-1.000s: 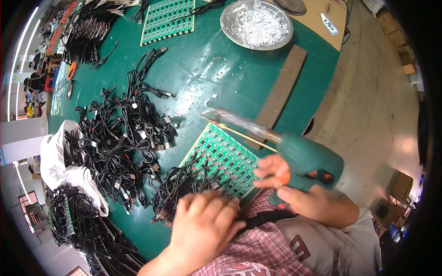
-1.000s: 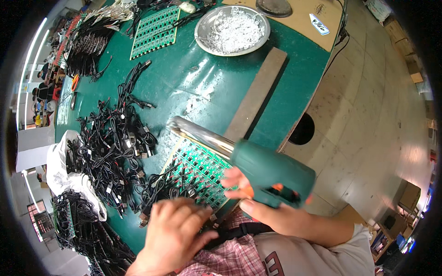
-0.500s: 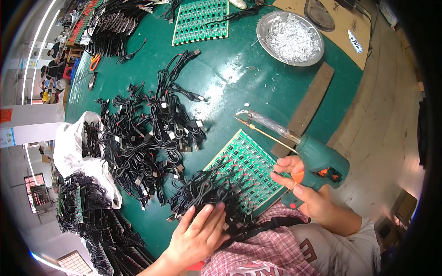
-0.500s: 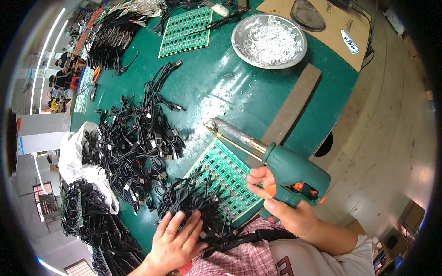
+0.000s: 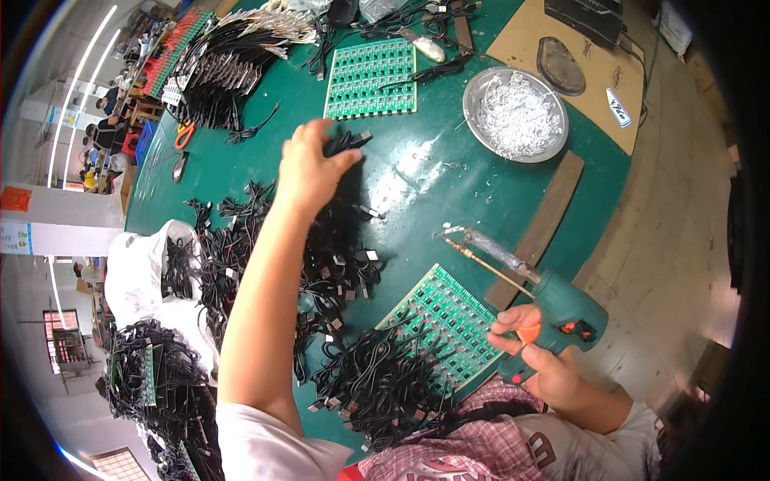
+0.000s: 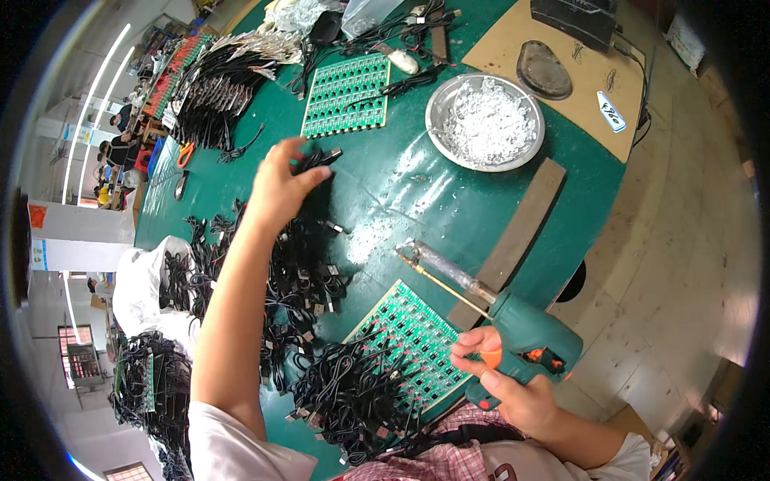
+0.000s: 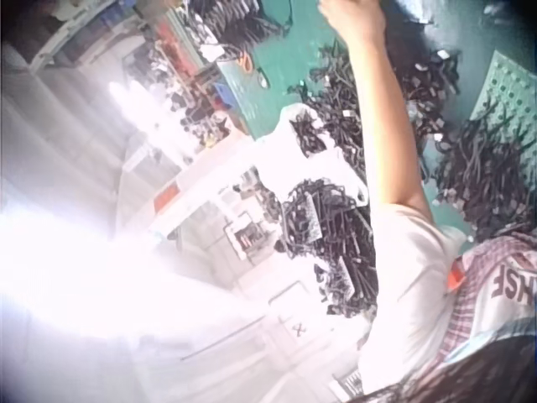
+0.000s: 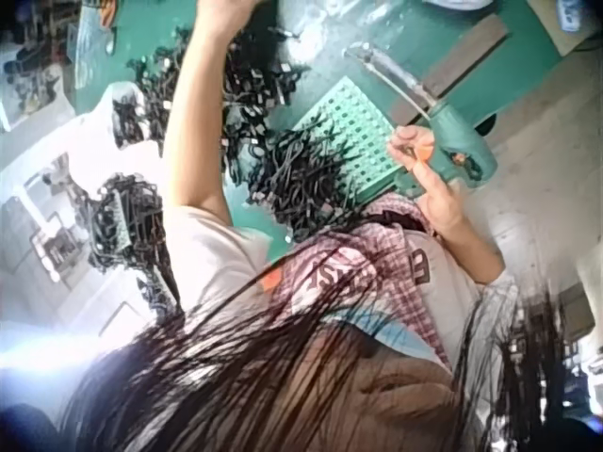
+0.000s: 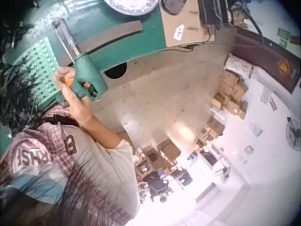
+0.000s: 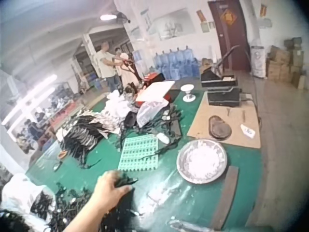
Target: The person solders wires from USB cables onto a circuit board using a soldering gun.
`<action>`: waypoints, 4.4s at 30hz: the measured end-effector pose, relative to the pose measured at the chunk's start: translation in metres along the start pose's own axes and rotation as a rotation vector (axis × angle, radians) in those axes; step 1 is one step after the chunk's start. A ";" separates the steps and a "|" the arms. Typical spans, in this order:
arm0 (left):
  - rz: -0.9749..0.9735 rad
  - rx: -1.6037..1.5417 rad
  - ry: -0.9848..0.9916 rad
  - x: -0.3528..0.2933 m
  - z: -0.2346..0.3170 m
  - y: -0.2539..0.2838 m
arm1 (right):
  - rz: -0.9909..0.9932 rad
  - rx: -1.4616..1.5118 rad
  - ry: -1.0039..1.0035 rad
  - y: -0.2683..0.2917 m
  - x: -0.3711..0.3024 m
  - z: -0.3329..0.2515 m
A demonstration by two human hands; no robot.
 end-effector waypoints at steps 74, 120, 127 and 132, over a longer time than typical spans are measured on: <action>-0.511 -0.827 0.736 -0.266 0.163 -0.026 | -0.150 -0.648 -0.065 -0.006 -0.030 -0.010; -0.277 -1.357 0.901 -0.272 0.164 -0.026 | 0.018 -0.304 -0.320 -0.025 -0.023 -0.003; -0.214 -1.307 0.883 -0.273 0.165 -0.029 | 0.042 -0.333 -0.231 -0.024 -0.025 0.003; -0.304 -1.210 0.758 -0.272 0.163 -0.030 | 0.045 -0.320 -0.211 -0.024 -0.022 0.002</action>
Point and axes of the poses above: each hand's wrist, its own x-axis towards the middle knuckle, its own y-axis out of the back of the hand, z = x × y, the point moved 5 cm from there along x, towards the middle knuckle, and after that the axes turned 12 degrees about -x, right-handed, at the moved point
